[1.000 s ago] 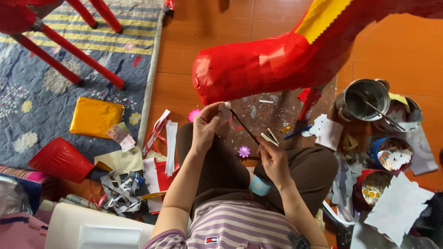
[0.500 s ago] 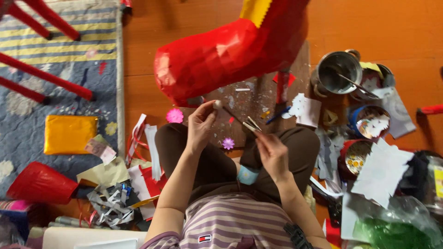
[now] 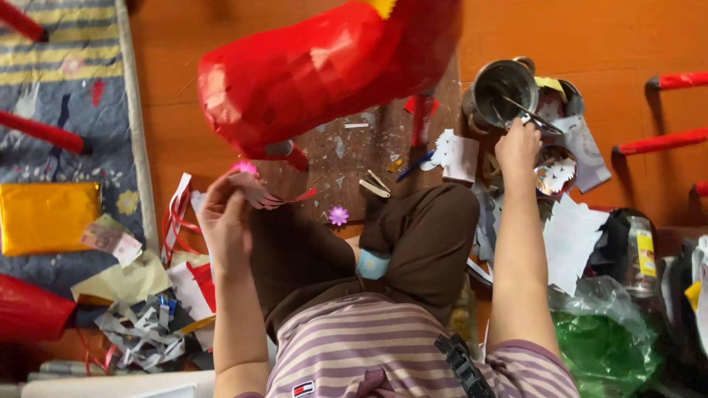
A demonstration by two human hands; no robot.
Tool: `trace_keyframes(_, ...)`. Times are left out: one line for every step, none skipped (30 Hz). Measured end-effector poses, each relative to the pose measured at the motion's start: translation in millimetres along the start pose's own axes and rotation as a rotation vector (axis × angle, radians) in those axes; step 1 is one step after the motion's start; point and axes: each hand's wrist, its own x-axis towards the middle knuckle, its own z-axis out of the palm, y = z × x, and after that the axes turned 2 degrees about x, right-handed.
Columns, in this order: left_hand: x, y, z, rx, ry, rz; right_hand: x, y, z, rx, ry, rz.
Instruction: Decorating a paper-mache horse with paper strips and glue
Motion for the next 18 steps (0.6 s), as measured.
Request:
trace_keyframes(5.9,-4.8,-18.9,-0.104,0.061,0.003,0.7,-22.1,-17.8,-0.073,0.026,-0.066)
trace_keyframes(8.3,-1.0,-29.1,-0.107,0.085,0.004,-7.6,-43.8,-8.0,-0.075,0.021,-0.089)
trace_keyframes(10.6,2.7,-40.0,-0.149,0.096,0.052,-16.9,-65.5,1.9,-0.032,-0.091,-0.179)
trace_keyframes(12.0,7.0,-52.3,-0.186,0.107,0.099,-29.1,-87.3,12.8,0.011,-0.206,-0.268)
trace_keyframes(11.0,11.4,-57.5,-0.186,0.130,0.101,-52.5,-124.9,23.7,0.009,-0.214,-0.290)
trace_keyframes(12.8,15.4,-62.3,-0.217,0.149,0.106,-75.6,-162.0,34.0,0.353,-0.239,-0.467)
trace_keyframes(14.3,19.7,-66.8,-0.249,0.168,0.111,-99.9,-197.8,43.7,0.701,-0.262,-0.634)
trace_keyframes(14.3,19.0,-71.0,-0.253,0.183,0.116,-104.9,-235.7,52.0,0.699,-0.268,-0.650)
trace_keyframes(13.9,18.5,-74.7,-0.263,0.190,0.115,-111.0,-273.0,60.0,0.648,-0.456,-0.571)
trace_keyframes(14.3,17.9,-78.9,-0.272,0.196,0.110,-119.2,-310.0,68.2,0.589,-0.642,-0.481)
trace_keyframes(13.3,17.6,-85.0,-0.275,0.209,0.112,-121.3,-339.6,51.2,0.583,-0.648,-0.492)
trace_keyframes(13.2,17.4,-90.1,-0.292,0.201,0.128,-122.6,-369.0,33.7,0.750,-0.664,-0.371)
trace_keyframes(12.8,17.5,-94.5,-0.309,0.193,0.145,-124.3,-397.8,15.7,0.913,-0.676,-0.244)
trace_keyframes(11.2,18.3,-98.9,-0.314,0.198,0.151,-135.0,-403.2,70.4,0.910,-0.675,-0.254)
trace_keyframes(9.2,19.2,-102.5,-0.311,0.208,0.144,-138.8,-409.9,125.3,1.045,-0.459,-0.236)
trace_keyframes(7.7,20.3,-106.2,-0.309,0.215,0.140,-131.4,-423.1,182.8,1.173,-0.235,-0.216)
trace_keyframes(7.2,18.0,-111.2,-0.313,0.217,0.149,-130.1,-426.2,169.9,1.174,-0.232,-0.226)
trace_keyframes(7.1,16.1,-116.1,-0.311,0.222,0.139,-129.1,-429.9,156.9,1.156,-0.133,-0.225)
